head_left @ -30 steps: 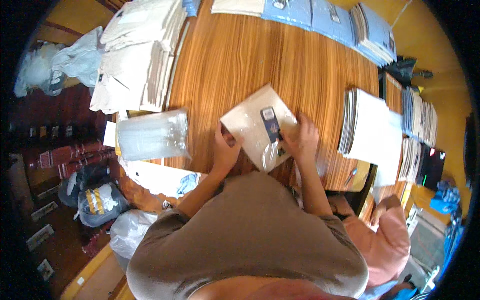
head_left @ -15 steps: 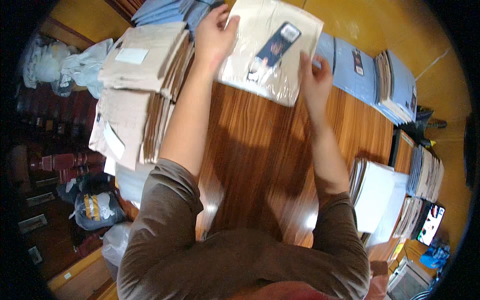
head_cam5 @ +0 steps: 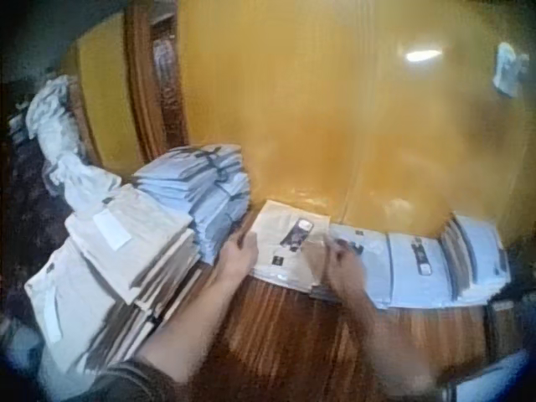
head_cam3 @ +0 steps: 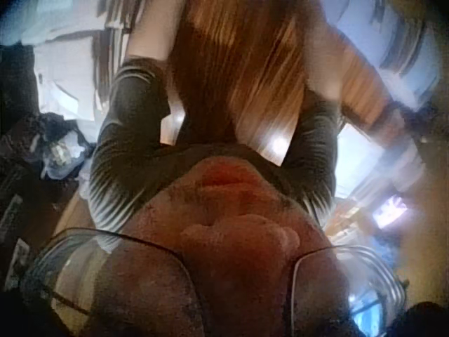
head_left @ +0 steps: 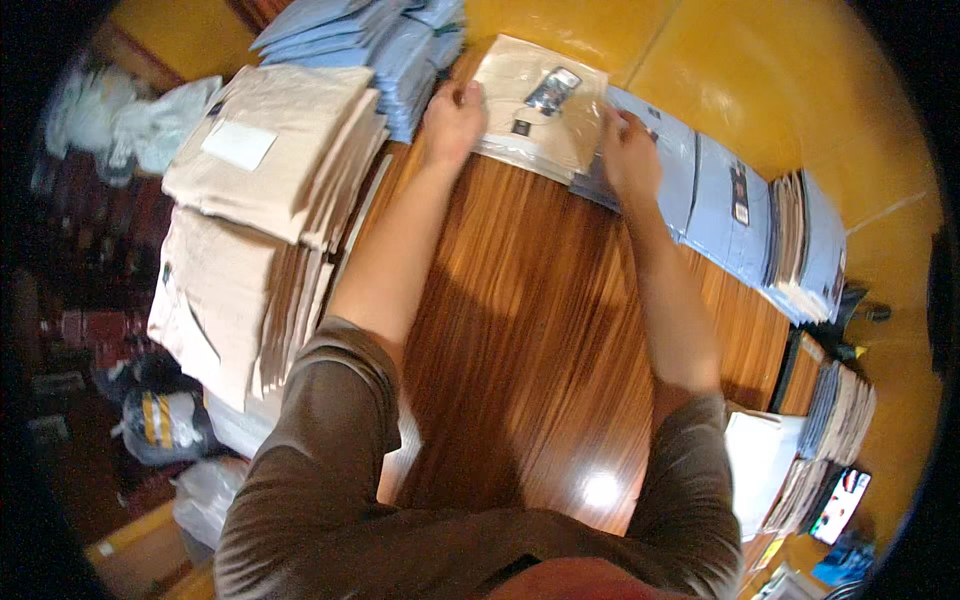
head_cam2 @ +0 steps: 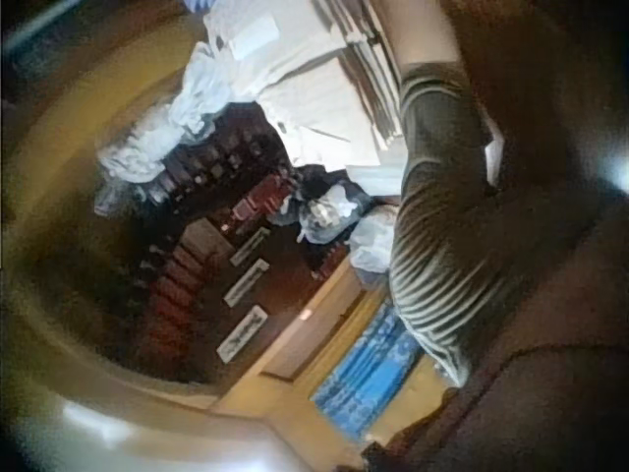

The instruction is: The person places shirts into clear plastic bags, seals the bags by hand, and stacks them into organized piles on a wooden desk.

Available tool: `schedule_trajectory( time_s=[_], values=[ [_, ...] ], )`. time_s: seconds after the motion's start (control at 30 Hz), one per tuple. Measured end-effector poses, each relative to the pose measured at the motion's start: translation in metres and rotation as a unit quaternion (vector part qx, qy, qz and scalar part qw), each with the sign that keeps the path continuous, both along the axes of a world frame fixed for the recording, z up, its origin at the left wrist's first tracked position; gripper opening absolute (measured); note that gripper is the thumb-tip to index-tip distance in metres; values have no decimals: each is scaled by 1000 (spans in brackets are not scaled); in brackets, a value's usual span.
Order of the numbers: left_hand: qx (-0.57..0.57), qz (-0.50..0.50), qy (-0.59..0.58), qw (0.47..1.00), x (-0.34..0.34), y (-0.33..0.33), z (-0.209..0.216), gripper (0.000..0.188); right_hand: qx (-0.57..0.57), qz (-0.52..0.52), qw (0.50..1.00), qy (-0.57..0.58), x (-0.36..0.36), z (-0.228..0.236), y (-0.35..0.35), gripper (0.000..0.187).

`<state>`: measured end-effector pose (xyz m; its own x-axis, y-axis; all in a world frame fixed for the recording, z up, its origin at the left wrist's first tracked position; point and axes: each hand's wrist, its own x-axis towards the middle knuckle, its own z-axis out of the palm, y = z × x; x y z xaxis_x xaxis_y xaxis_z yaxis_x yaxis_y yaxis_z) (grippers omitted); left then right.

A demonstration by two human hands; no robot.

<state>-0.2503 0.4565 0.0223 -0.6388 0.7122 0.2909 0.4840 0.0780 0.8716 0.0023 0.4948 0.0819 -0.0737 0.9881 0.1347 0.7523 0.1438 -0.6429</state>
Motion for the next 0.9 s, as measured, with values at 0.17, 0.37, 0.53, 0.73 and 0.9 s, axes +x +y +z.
schedule_trajectory(
  time_s=[0.17,0.37,0.53,0.73,0.9],
  values=[
    [138,-39,-203,969,170,-164,69,32,21,7,926,377,42,-82,-171,29],
    [138,-468,-10,873,60,-413,198,13,-282,48,849,444,7,-61,-394,39],
    [-114,102,268,951,-208,-472,209,64,-259,176,825,470,-118,35,-397,51],
    [-237,27,20,971,-303,-451,126,73,-221,182,856,431,-241,40,-348,58],
    [-142,50,8,989,-306,-449,107,67,-214,189,907,309,-250,75,-364,57]
  ],
)
